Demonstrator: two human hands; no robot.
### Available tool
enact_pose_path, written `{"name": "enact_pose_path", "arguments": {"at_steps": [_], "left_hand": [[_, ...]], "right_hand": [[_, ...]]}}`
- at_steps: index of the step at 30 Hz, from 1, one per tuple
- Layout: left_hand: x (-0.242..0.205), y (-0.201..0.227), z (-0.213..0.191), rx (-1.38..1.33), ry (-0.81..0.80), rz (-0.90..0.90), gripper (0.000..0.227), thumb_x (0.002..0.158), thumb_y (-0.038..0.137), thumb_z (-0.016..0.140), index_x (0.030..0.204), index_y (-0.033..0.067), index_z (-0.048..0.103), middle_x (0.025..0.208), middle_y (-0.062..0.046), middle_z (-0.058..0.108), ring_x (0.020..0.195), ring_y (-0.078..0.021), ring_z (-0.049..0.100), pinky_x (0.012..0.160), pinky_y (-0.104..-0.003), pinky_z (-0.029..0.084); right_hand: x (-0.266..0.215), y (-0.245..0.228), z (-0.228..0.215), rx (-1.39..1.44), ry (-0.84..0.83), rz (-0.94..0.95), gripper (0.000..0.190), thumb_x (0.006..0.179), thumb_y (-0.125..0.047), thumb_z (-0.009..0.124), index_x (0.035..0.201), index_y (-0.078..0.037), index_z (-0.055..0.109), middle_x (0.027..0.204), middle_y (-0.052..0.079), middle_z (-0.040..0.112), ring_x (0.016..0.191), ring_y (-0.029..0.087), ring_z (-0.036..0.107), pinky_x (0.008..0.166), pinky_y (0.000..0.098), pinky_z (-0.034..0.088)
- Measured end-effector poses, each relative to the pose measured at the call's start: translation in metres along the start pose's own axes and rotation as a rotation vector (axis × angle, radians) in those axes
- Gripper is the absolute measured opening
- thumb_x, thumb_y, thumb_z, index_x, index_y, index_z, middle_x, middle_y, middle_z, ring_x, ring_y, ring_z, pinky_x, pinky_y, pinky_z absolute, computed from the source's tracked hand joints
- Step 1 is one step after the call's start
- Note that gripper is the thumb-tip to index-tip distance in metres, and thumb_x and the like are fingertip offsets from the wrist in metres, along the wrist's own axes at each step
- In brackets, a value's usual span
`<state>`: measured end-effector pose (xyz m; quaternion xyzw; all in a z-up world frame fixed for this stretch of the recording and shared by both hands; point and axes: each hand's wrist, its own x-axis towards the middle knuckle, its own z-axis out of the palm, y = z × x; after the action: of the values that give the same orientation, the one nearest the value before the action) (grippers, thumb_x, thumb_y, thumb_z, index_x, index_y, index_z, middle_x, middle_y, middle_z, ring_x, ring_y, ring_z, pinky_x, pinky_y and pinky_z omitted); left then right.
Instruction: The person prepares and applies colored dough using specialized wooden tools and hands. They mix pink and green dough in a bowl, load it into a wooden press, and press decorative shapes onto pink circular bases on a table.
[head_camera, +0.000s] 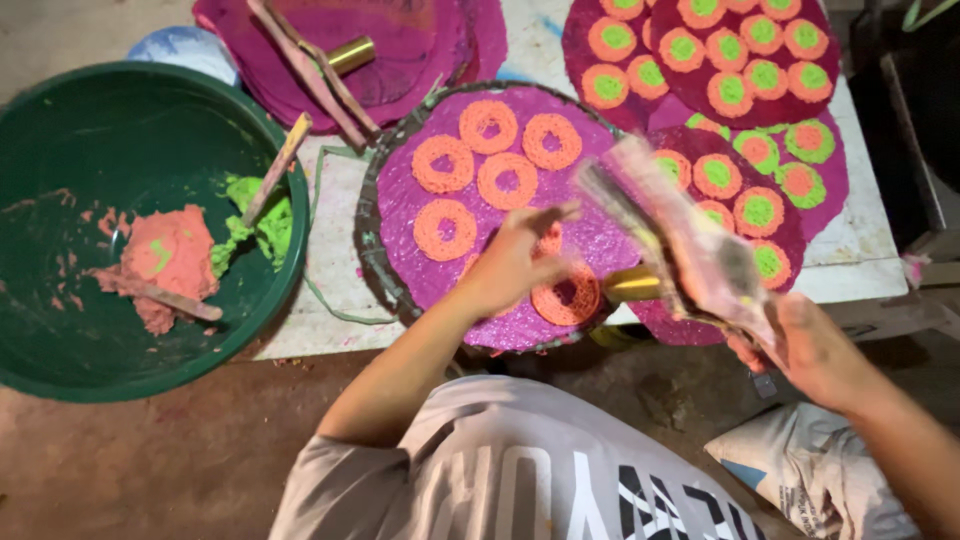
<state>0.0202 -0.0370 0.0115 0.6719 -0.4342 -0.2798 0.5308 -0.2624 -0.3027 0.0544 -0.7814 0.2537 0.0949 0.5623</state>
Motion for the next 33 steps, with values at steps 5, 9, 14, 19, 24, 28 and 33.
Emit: {"name": "enact_pose_path", "arguments": {"at_steps": [5,9,14,19,24,28,33], "left_hand": [[-0.016,-0.001,0.014,0.561,-0.180,0.143,0.125,0.055,0.046,0.093,0.155,0.0070,0.028,0.140,-0.019,0.053,0.126,-0.0409,0.043,0.107,-0.054,0.032],[-0.013,-0.003,0.015,0.558,-0.212,0.115,0.120,0.059,0.034,0.091,0.157,0.0093,0.027,0.139,-0.019,0.055,0.126,-0.0403,0.044,0.110,-0.053,0.032],[0.026,-0.005,0.007,0.491,-0.159,0.133,0.120,0.063,0.036,0.091,0.159,0.0080,0.024,0.139,-0.018,0.057,0.127,-0.0406,0.044,0.112,-0.053,0.028],[0.101,-0.022,0.005,0.676,-0.198,0.030,0.125,0.058,0.046,0.094,0.157,0.0099,0.026,0.144,-0.020,0.051,0.132,-0.0397,0.041,0.112,-0.052,0.029],[0.096,-0.015,-0.013,0.674,-0.169,0.290,0.087,0.072,0.050,0.091,0.144,0.0180,0.053,0.158,-0.014,0.045,0.138,-0.0407,0.037,0.112,-0.058,0.024],[0.036,0.048,-0.028,0.239,-0.299,0.513,0.100,0.069,0.046,0.086,0.149,0.0042,0.044,0.150,-0.019,0.048,0.140,-0.0393,0.043,0.117,-0.050,0.033],[-0.060,0.113,-0.039,0.009,-0.582,0.486,0.075,0.078,0.039,0.078,0.140,0.0073,0.051,0.133,-0.018,0.055,0.122,-0.0365,0.053,0.103,-0.047,0.040]], "right_hand": [[-0.029,0.016,0.026,0.465,0.152,-0.177,0.102,0.086,-0.092,0.027,0.103,0.004,0.060,0.078,0.011,0.057,0.064,0.022,0.050,0.058,0.0354,0.041],[-0.038,0.033,0.053,0.716,0.275,-0.344,0.095,0.091,-0.088,0.036,0.108,0.003,0.055,0.081,0.012,0.054,0.066,0.024,0.050,0.060,0.0388,0.040],[-0.039,0.052,0.086,1.012,0.341,-0.384,0.089,0.097,-0.085,0.035,0.107,0.002,0.050,0.081,0.013,0.051,0.064,0.024,0.048,0.064,0.0408,0.040],[-0.034,0.046,0.105,0.826,0.448,-0.323,0.095,0.091,-0.090,0.032,0.117,-0.001,0.051,0.083,0.011,0.050,0.064,0.021,0.045,0.061,0.0373,0.038],[-0.033,0.054,0.107,0.773,0.409,-0.400,0.094,0.092,-0.088,0.034,0.119,-0.001,0.054,0.080,0.011,0.050,0.064,0.020,0.047,0.059,0.0357,0.040],[-0.024,0.020,0.111,0.459,0.351,-0.481,0.085,0.088,-0.082,0.048,0.109,-0.001,0.062,0.082,0.009,0.055,0.067,0.019,0.052,0.058,0.0330,0.043],[-0.034,-0.101,0.113,-0.541,0.335,-0.693,0.077,0.067,-0.074,0.074,0.097,-0.003,0.072,0.074,0.007,0.066,0.068,0.024,0.064,0.060,0.0372,0.052]]}}
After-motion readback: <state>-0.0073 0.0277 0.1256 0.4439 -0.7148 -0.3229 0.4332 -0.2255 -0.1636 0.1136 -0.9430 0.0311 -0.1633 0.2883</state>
